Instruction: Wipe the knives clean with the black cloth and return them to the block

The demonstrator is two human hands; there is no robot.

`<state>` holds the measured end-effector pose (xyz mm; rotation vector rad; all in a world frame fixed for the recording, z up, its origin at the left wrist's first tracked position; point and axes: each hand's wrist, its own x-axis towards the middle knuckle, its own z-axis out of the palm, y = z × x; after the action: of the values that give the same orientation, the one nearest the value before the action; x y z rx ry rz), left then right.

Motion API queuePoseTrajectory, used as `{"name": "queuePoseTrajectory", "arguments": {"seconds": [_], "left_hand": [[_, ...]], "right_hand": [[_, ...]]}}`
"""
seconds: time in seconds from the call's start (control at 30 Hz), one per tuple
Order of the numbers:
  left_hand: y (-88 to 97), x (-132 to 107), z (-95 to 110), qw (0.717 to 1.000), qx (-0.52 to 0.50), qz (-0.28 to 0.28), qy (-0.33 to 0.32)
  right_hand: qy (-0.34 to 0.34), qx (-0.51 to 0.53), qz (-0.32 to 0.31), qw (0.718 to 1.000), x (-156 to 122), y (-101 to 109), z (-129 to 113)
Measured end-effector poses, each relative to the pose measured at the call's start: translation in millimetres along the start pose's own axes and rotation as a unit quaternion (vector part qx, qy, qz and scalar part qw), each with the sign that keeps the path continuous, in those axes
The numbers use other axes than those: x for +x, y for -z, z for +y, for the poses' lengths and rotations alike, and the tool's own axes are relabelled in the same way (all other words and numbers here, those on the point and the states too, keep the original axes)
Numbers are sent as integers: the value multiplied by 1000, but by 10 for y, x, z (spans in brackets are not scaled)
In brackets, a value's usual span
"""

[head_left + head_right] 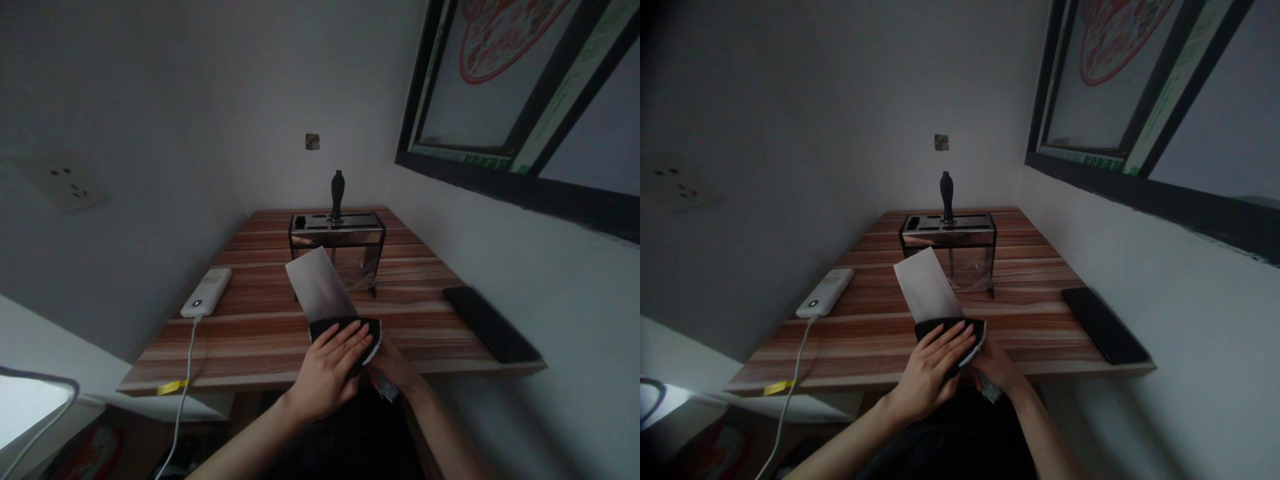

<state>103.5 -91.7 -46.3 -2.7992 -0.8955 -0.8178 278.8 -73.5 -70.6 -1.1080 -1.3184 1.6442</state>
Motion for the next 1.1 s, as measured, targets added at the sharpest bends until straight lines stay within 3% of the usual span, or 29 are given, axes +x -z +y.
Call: {"name": "queuePoseTrajectory", "arguments": {"seconds": [0.2,0.37,0.9,1.1], "left_hand": [[35,28,10,1000,7,-15,-3],[77,55,-31,999,26,-3,23],[371,469,-748,980,42,139,134],[443,587,-883,977,43,159,137]], "right_hand": [[8,17,7,1000,-12,21,24],[24,-24,-26,999,14,62,102],[29,-10,-78,997,-12,22,-9],[27,-14,-74,997,-17,5,-49]]}}
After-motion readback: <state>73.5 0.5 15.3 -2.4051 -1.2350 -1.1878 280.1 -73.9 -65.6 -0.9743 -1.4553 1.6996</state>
